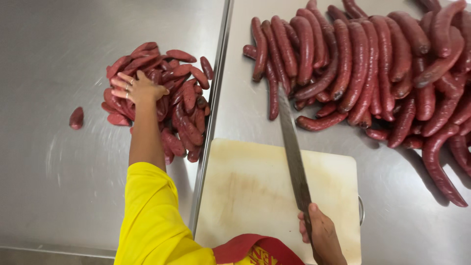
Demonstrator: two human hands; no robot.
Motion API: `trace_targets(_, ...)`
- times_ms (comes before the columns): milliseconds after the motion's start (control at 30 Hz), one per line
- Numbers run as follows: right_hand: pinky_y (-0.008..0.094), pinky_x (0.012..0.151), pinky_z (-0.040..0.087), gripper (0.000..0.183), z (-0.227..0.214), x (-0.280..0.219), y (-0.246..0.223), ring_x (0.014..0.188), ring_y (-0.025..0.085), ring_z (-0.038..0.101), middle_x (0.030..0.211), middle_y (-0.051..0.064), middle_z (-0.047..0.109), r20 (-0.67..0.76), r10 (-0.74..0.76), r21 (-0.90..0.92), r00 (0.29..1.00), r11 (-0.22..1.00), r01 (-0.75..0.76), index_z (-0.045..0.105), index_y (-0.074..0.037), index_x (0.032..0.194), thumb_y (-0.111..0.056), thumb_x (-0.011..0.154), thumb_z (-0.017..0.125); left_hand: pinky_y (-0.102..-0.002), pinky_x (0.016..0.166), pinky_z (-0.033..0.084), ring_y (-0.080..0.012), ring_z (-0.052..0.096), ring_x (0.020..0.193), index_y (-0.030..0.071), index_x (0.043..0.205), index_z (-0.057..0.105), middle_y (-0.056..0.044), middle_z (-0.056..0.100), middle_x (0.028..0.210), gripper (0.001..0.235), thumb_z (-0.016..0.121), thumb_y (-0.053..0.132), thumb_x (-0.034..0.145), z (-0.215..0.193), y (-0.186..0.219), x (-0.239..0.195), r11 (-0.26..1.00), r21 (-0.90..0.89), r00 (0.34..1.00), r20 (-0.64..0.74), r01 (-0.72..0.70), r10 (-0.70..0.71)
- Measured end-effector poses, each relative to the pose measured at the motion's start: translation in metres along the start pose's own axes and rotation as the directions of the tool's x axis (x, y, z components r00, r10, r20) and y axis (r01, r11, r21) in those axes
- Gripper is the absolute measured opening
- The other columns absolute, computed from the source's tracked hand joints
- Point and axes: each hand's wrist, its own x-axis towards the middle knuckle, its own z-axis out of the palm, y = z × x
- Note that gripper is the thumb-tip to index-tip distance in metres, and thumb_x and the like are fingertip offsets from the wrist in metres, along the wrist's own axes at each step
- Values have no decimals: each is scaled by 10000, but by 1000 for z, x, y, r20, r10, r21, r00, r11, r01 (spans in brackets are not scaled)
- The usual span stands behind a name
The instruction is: The person slices sausages into smaller pieces on a cutting board using a knife and moves the sliced pieces to a pile on a metal counter.
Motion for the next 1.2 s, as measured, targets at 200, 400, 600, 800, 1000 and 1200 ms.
trace_targets(200, 352, 459, 378, 728, -8, 4, 17, 467, 224, 464, 591, 117, 537, -114, 143, 60, 983, 989, -136, 644, 68, 920, -609, 990, 385, -644, 1063, 340, -393, 646, 1128, 113, 1223, 657, -184, 729, 1122, 439, 744, 336, 855, 89, 149, 13, 790, -351, 840, -414, -503, 351)
trace_targets(400, 356, 473, 388, 725, -16, 16, 41, 483, 209, 482, 603, 99, 547, -126, 140, 116, 982, 985, -125, 647, 55, 951, -619, 974, 380, -501, 963, 492, -429, 653, 1099, 37, 1227, 607, -227, 706, 1163, 431, 711, 295, 898, 200, 273, -27, 640, -466, 789, -294, -611, 539)
trace_targets(600, 365, 469, 393, 720, -38, 34, 67, 481, 221, 492, 596, 118, 560, -144, 75, 69, 987, 995, -65, 667, 55, 955, -595, 986, 361, -456, 789, 562, -451, 686, 897, -237, 1272, 366, -340, 679, 955, 801, 758, 161, 698, 202, 289, -19, 620, -518, 806, -329, -589, 491)
trace_targets(800, 360, 486, 409, 661, -51, 22, 63, 492, 222, 493, 631, 127, 583, -131, -75, 213, 989, 972, 102, 634, 58, 966, -521, 1046, 326, -328, 371, 433, -155, 562, 417, -18, 887, 682, -78, 622, 619, 340, 757, 290, 763, 74, 193, -121, 325, -934, 854, 46, -146, 517)
trace_targets(1000, 338, 530, 449, 695, -73, -11, 36, 560, 208, 549, 694, 136, 614, -102, -339, 177, 935, 919, 353, 608, 57, 1006, -558, 1085, 294, -294, 427, 403, -110, 570, 514, 90, 1088, 726, -15, 609, 661, 490, 587, 541, 960, 34, 95, -279, 479, -856, 644, 258, -193, 720)
trace_targets(1200, 313, 553, 463, 664, -108, -22, 62, 604, 181, 570, 744, 101, 634, -39, -356, 33, 934, 934, 357, 622, 53, 1037, -532, 1089, 314, -416, 684, 530, -311, 685, 738, 110, 1075, 730, -81, 678, 754, 482, 717, 559, 902, 44, 31, -346, 366, -435, 165, 433, -823, 886)
